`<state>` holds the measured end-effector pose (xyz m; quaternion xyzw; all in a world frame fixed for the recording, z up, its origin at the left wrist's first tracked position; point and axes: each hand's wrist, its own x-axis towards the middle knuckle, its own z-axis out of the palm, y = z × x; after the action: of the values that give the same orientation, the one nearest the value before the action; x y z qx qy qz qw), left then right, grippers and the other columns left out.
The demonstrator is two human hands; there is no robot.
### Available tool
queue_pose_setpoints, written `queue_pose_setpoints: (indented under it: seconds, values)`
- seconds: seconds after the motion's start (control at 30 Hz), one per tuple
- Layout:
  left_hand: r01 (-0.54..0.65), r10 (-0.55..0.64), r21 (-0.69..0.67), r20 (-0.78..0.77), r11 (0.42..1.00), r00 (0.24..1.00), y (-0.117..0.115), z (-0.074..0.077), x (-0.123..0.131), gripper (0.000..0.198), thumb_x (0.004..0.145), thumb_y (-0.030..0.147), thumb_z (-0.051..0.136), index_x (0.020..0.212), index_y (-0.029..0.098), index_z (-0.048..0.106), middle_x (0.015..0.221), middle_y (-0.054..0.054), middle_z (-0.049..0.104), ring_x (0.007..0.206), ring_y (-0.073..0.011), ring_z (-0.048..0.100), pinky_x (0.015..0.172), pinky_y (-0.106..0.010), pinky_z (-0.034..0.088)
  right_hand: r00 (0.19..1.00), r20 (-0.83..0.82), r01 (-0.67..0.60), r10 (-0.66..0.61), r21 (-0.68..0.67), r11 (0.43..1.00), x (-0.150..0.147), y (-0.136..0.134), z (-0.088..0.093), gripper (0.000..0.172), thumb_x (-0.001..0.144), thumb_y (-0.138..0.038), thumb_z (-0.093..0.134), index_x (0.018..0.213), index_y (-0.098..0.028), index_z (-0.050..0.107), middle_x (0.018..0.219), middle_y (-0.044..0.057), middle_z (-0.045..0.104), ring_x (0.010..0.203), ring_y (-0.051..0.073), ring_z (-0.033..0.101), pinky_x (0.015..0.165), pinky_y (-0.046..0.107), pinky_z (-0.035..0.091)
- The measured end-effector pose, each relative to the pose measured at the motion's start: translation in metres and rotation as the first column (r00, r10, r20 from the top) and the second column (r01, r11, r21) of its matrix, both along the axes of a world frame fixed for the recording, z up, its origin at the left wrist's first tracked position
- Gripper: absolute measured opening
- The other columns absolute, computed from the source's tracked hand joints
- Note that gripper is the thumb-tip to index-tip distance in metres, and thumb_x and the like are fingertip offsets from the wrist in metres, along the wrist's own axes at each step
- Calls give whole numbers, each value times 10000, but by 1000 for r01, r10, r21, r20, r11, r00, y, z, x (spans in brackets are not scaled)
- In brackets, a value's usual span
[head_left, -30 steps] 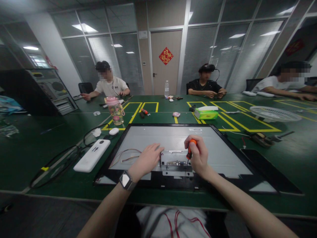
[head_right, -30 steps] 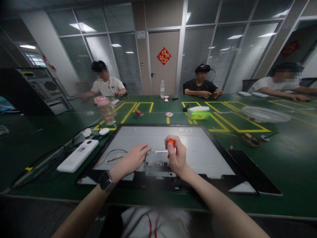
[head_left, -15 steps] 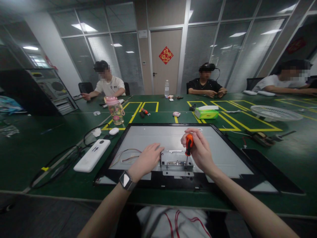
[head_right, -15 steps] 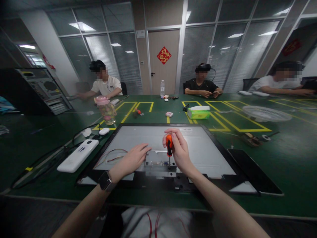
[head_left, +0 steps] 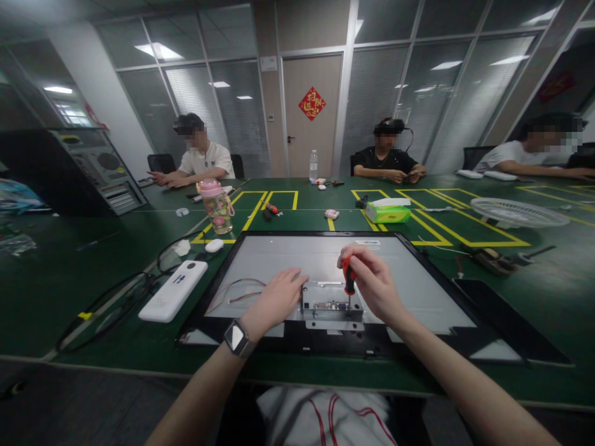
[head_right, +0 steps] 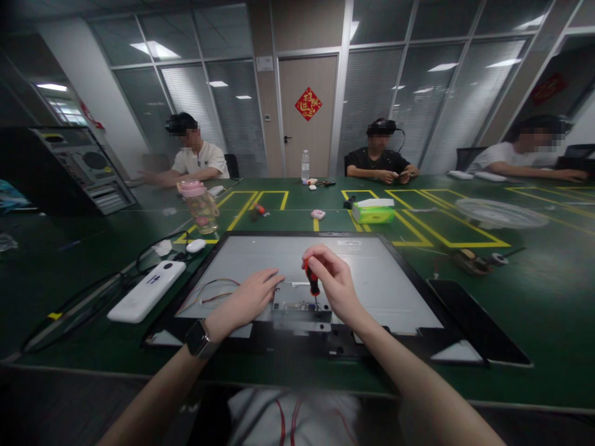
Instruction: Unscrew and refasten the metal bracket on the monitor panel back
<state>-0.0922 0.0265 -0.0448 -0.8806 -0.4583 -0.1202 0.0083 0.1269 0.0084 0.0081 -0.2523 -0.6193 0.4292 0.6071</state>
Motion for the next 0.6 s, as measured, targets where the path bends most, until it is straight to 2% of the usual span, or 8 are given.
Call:
queue_pose_setpoints:
  seconds: [0.23, 0.43, 0.53, 0.6]
  values:
    - [7, -7, -6, -36, 1000, 999, 0, 2, 0, 416, 921, 127, 392, 1322, 168, 497, 1391, -129, 511, 1297, -241, 469, 1096, -405, 360, 994, -105, -28, 26, -17, 999, 0, 4, 3, 172, 897, -393, 564, 881, -225, 598, 804, 18, 584, 681, 160, 579, 597, 284, 480]
    - [9, -9, 11, -13, 1000, 1000, 1, -1, -1, 403, 923, 128, 400, 1310, 170, 506, 1387, -134, 515, 1298, -241, 469, 1101, -411, 354, 992, -94, 79, -79, -7, 997, 1, 4, 3, 198, 813, -406, 694, 766, -220, 642, 768, 10, 562, 689, 152, 533, 572, 255, 432]
    - [9, -8, 13, -18, 1000, 1000, 1, -2, 0, 394, 927, 133, 404, 1304, 172, 511, 1390, -134, 513, 1295, -243, 471, 1092, -410, 364, 989, -142, 23, -34, -73, 997, 0, 4, 3, 219, 833, -441, 665, 857, -223, 670, 740, 16, 596, 678, 157, 548, 575, 258, 435]
    - [7, -7, 9, -16, 1000, 1000, 1, -1, 0, 390, 927, 134, 405, 1299, 176, 513, 1389, -133, 513, 1296, -244, 470, 1085, -410, 371, 986, -167, -10, -5, -90, 996, 0, 3, 4, 228, 844, -449, 648, 851, -222, 670, 747, 21, 606, 692, 160, 558, 596, 264, 445]
